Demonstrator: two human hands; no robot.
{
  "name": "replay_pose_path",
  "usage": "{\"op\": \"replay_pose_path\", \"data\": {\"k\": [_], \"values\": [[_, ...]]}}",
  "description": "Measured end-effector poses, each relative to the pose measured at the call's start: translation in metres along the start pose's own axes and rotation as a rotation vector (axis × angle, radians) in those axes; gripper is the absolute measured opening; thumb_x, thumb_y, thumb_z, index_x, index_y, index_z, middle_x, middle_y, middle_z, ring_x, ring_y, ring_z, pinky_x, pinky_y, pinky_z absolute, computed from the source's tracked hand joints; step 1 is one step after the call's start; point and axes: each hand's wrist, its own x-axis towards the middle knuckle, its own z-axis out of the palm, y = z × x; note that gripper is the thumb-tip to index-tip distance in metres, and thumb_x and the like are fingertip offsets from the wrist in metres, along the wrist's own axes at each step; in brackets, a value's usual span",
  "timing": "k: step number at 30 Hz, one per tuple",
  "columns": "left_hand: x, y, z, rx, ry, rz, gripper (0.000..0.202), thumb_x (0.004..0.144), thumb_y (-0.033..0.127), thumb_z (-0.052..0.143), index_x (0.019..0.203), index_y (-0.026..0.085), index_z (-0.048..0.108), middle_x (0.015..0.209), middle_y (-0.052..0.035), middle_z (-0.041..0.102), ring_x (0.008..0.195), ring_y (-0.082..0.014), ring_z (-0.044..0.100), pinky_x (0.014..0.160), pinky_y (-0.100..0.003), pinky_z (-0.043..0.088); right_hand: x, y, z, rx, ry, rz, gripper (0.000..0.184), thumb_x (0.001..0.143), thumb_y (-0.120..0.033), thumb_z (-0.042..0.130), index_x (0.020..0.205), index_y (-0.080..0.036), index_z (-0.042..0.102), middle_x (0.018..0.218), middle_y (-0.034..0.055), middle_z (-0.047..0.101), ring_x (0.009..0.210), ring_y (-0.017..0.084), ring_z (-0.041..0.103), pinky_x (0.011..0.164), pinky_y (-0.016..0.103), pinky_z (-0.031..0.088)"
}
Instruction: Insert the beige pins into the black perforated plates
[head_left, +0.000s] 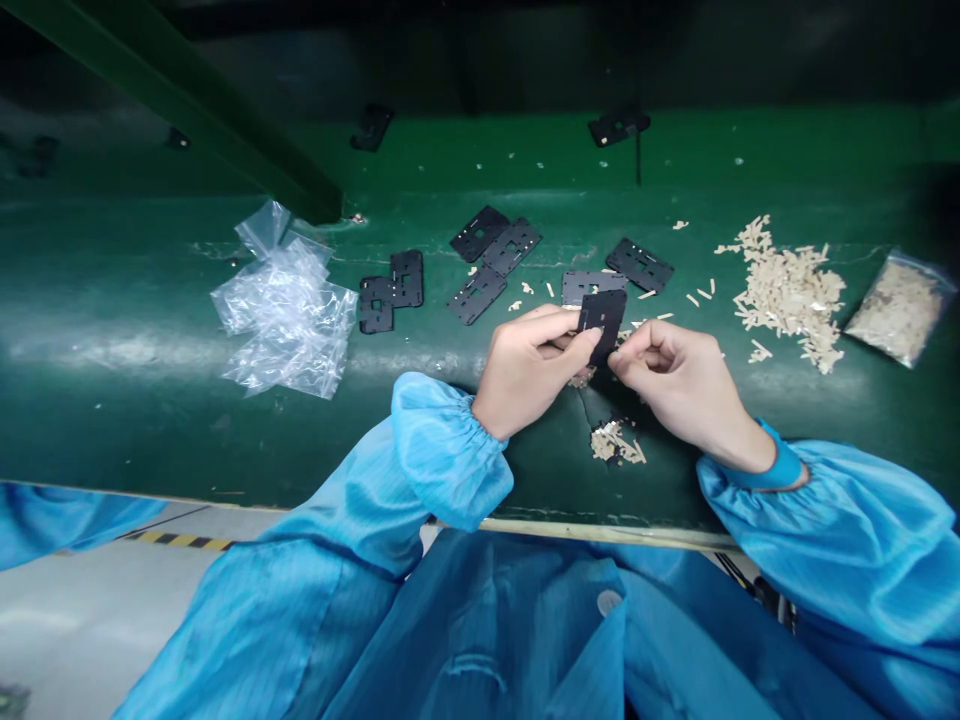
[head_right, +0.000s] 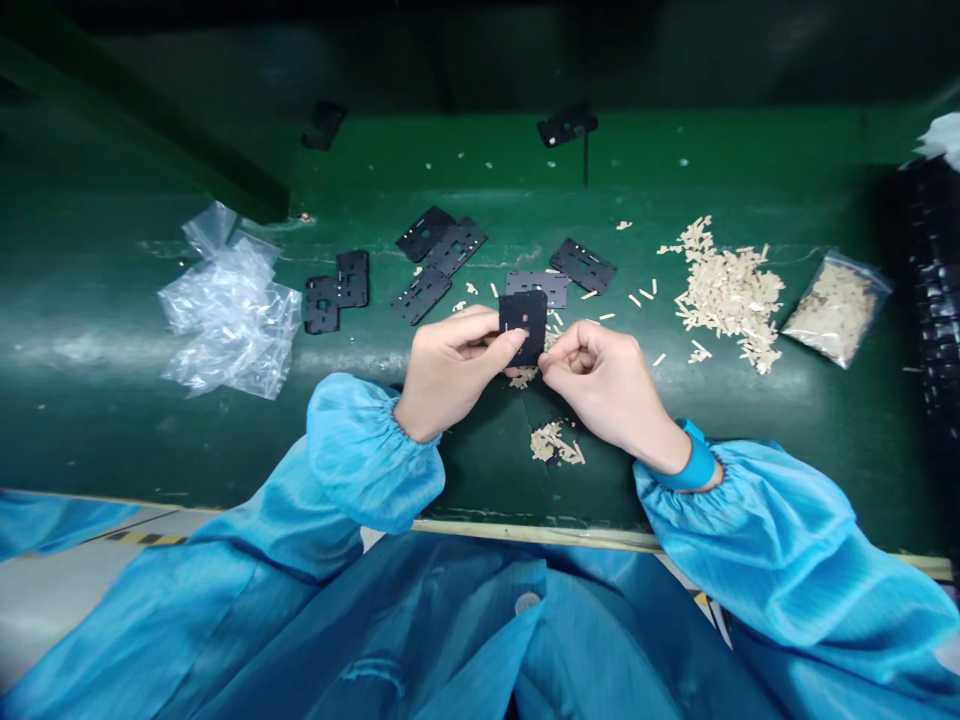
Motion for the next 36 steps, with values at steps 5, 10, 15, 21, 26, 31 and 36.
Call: {"op": "replay_pose_path", "data": {"k": [5, 10, 15, 21, 26, 31, 36], "values": [[0.001, 0.001, -0.001, -0.031, -0.013, -0.025, 0.014, 0.085, 0.024, 0.069, 0.089, 0.016, 0.080, 0.090, -0.0037, 0.068, 0.067, -0.0093, 0.060, 0.059, -0.020, 0.058, 0.000, 0.003, -0.001, -0.009, -0.006, -0.005, 0.012, 0.076, -0.020, 0.074, 0.070, -0.020, 0.064, 0.066, 0.0015, 0.065, 0.054, 0.011, 0.050, 0.047, 0.025, 0.036], [0.004, 0.006, -0.002, -0.037, -0.011, -0.019, 0.010, 0.082, 0.019, 0.069, 0.079, 0.015, 0.078, 0.076, -0.0015, 0.064, 0.065, -0.0092, 0.059, 0.057, -0.018, 0.055, 0.001, 0.003, -0.003, -0.019, -0.035, -0.009, 0.008, 0.077, -0.018, 0.072, 0.072, -0.019, 0.065, 0.068, 0.0015, 0.066, 0.054, 0.011, 0.052, 0.049, 0.025, 0.038], [0.004, 0.006, -0.005, -0.110, -0.050, -0.114, 0.012, 0.083, 0.024, 0.072, 0.079, 0.015, 0.078, 0.075, -0.0017, 0.066, 0.063, -0.0096, 0.059, 0.055, -0.020, 0.057, 0.002, 0.000, -0.006, -0.033, -0.070, 0.031, 0.012, 0.082, -0.025, 0.073, 0.075, -0.019, 0.065, 0.063, 0.0000, 0.063, 0.050, 0.010, 0.048, 0.045, 0.024, 0.034], [0.007, 0.000, -0.007, -0.202, -0.023, -0.172, 0.018, 0.082, 0.032, 0.076, 0.085, 0.014, 0.079, 0.076, -0.0017, 0.071, 0.061, -0.0098, 0.062, 0.053, -0.021, 0.058, 0.003, -0.005, -0.010, -0.063, -0.022, 0.090, 0.033, 0.082, -0.045, 0.081, 0.074, -0.018, 0.063, 0.053, -0.0030, 0.055, 0.045, 0.008, 0.043, 0.042, 0.023, 0.031], [0.009, -0.005, -0.009, -0.319, -0.009, -0.182, 0.024, 0.080, 0.039, 0.080, 0.081, 0.015, 0.077, 0.076, -0.0007, 0.069, 0.064, -0.0087, 0.061, 0.053, -0.018, 0.057, 0.003, -0.005, -0.015, 0.123, -0.071, 0.116, 0.042, 0.090, -0.055, 0.072, 0.072, -0.019, 0.058, 0.050, -0.0050, 0.050, 0.041, 0.007, 0.040, 0.042, 0.022, 0.032], [0.010, -0.007, -0.010, -0.361, 0.001, -0.167, 0.025, 0.081, 0.038, 0.080, 0.072, 0.015, 0.073, 0.068, 0.0017, 0.060, 0.061, -0.0066, 0.056, 0.053, -0.017, 0.057, 0.005, 0.000, -0.016, 0.210, -0.043, 0.090, 0.040, 0.089, -0.051, 0.073, 0.073, -0.019, 0.058, 0.054, -0.0044, 0.053, 0.041, 0.006, 0.040, 0.040, 0.021, 0.031], [0.009, -0.007, -0.009, -0.386, -0.019, -0.163, 0.021, 0.081, 0.038, 0.080, 0.081, 0.017, 0.078, 0.076, 0.0005, 0.066, 0.064, -0.0074, 0.059, 0.054, -0.017, 0.057, 0.002, -0.002, -0.013, 0.214, -0.075, 0.048, 0.033, 0.090, -0.047, 0.074, 0.078, -0.019, 0.061, 0.053, -0.0049, 0.053, 0.043, 0.007, 0.041, 0.042, 0.021, 0.034]]}}
